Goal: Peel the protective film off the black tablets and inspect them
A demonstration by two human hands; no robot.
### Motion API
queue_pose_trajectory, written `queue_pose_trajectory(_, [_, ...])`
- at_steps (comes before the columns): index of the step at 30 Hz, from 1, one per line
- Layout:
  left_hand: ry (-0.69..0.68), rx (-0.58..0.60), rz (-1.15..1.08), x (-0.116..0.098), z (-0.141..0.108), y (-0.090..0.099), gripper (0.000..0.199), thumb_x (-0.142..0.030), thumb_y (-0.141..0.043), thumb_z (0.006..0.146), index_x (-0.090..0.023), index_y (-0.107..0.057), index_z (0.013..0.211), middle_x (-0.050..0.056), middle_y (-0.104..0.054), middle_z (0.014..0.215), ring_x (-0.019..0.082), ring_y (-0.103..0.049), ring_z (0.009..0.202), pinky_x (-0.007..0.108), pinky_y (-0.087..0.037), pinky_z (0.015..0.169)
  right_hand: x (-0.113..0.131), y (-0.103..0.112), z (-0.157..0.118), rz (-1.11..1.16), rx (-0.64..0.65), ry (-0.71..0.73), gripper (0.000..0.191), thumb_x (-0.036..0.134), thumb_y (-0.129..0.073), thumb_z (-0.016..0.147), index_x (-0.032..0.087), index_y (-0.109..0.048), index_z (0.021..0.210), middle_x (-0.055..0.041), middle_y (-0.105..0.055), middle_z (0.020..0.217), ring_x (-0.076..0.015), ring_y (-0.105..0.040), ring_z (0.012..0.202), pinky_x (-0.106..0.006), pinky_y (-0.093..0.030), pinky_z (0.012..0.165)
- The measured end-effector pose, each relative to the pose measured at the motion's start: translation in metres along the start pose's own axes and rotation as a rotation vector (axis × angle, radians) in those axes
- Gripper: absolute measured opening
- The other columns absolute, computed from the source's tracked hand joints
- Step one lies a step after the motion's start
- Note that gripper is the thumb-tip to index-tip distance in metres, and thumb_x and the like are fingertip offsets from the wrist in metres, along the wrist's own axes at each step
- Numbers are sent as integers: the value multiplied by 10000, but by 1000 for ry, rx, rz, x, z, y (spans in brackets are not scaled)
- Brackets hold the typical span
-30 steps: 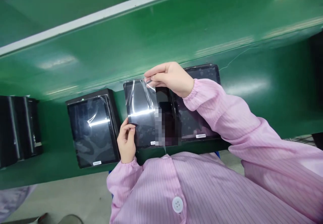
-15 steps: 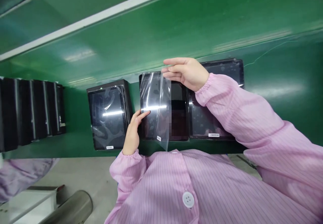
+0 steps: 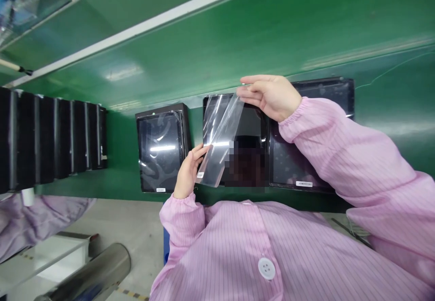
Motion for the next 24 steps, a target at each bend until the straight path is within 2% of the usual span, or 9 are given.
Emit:
queue_pose_trajectory(3, [29,-3,-62,3,1,2,549,-497,-292,994,-228,-750,1132,56,-604,1428,264,-411,1445,468,-294,1206,0,0,2,-18,11,15,273,-66,-481,828,93,-680,927,-52,-725,812,-156,-752,896,-343,-582,963])
queue_pose_trajectory(9, [57,11,-243,4,1,-1,497,-508,-389,968,-212,-767,1095,65,-647,1373,269,-470,1405,432,-332,1193,1,4,1,-25,-16,11,256,-55,-490,829,73,-670,959,-91,-747,825,-195,-752,911,-389,-571,984])
queue_pose_trajectory(14, [72,16,-233,8,2,-1,515,-515,-364,973,-221,-759,1124,59,-614,1417,268,-438,1430,445,-294,1213,-3,5,2,-20,-26,32,272,-49,-488,826,103,-667,964,-80,-742,830,-184,-752,898,-371,-572,985])
queue_pose_trajectory(17, [64,16,-132,8,1,1,546,-512,-313,986,-225,-745,1155,64,-591,1442,270,-400,1454,478,-278,1215,-1,5,1,-13,-19,91,289,-28,-501,813,142,-670,974,-66,-736,903,-184,-748,919,-378,-586,967])
queue_pose_trajectory(20, [-5,19,61,1,-2,-1,520,-496,-314,996,-246,-695,1246,52,-546,1488,254,-355,1479,472,-291,1210,12,16,-5,-75,-5,124,303,-3,-561,779,174,-680,995,-41,-731,940,-193,-748,905,-398,-612,922])
queue_pose_trajectory(22, [-71,2,264,-4,-5,-6,483,-471,-366,992,-262,-617,1348,46,-495,1532,240,-342,1486,460,-267,1225,34,37,-11,-169,-8,208,319,34,-599,782,192,-686,1044,-39,-736,971,-207,-745,930,-409,-616,905])
queue_pose_trajectory(24, [-130,-40,501,-8,-9,-15,514,-443,-438,974,-247,-517,1443,82,-449,1561,254,-346,1482,477,-260,1227,67,74,-23,-360,-100,395,324,93,-599,824,209,-681,1116,-48,-741,1028,-214,-738,967,-408,-614,899])
Point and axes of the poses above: each hand's wrist, its own z-axis towards the middle knuckle, its own y-axis out of the back of the hand, x = y × z, the point moved 10 cm from there along z, towards the middle knuckle
